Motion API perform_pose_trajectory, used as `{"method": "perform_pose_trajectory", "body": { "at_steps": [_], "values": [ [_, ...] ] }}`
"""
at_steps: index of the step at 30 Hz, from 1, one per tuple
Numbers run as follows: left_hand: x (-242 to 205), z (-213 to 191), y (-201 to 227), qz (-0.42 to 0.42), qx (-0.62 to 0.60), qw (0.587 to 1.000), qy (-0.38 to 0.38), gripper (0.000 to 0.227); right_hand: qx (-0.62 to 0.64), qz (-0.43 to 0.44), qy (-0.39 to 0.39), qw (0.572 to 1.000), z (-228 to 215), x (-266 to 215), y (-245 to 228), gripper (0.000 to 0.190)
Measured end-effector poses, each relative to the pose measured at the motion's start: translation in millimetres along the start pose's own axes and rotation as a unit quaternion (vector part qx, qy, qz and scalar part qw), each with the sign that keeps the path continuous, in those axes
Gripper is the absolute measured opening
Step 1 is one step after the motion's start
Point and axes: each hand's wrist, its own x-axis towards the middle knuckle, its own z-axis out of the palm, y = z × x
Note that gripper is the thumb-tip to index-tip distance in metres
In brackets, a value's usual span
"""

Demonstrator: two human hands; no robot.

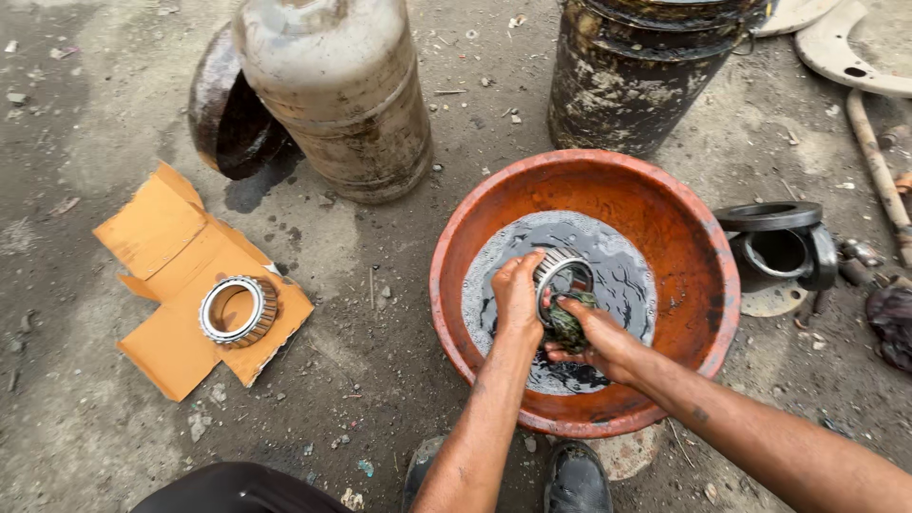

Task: The person cleans a bearing with a cloth and dark fluid in an orange basin, rotating the bearing and wiping its inner and outer surfaces.

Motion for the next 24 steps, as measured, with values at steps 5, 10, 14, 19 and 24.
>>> {"method": "perform_pose_trajectory", "body": {
  "at_steps": [5, 10, 14, 19, 24],
  "values": [
    [25.1, -18.6, -16.4, 0.058, 0.044, 0.997, 0.023, 0.020, -0.142, -0.057, -0.009, 0.988, -16.6, 11.5, 8.0, 0.055],
    [48.9, -45.0, -34.5, 0.079, 0.111, 0.989, 0.058, 0.021, -0.636, -0.274, 0.171, 0.700, -38.7, 4.2, 1.6, 0.056],
    [63.6, -61.9, -50.7, 0.060, 0.146, 0.985, 0.071, 0.031, -0.729, -0.288, 0.123, 0.609, -34.6, 9.1, 11.3, 0.080],
    [69.0, -71.6, -64.7, 0.028, 0.144, 0.988, 0.044, 0.035, -0.861, -0.243, 0.011, 0.447, -36.6, 32.6, 20.7, 0.068],
    [67.8, -67.7, -67.0, -0.022, 0.151, 0.988, -0.014, 0.039, -0.807, -0.204, 0.073, 0.549, -45.1, 27.3, -1.9, 0.074]
  ]
}}
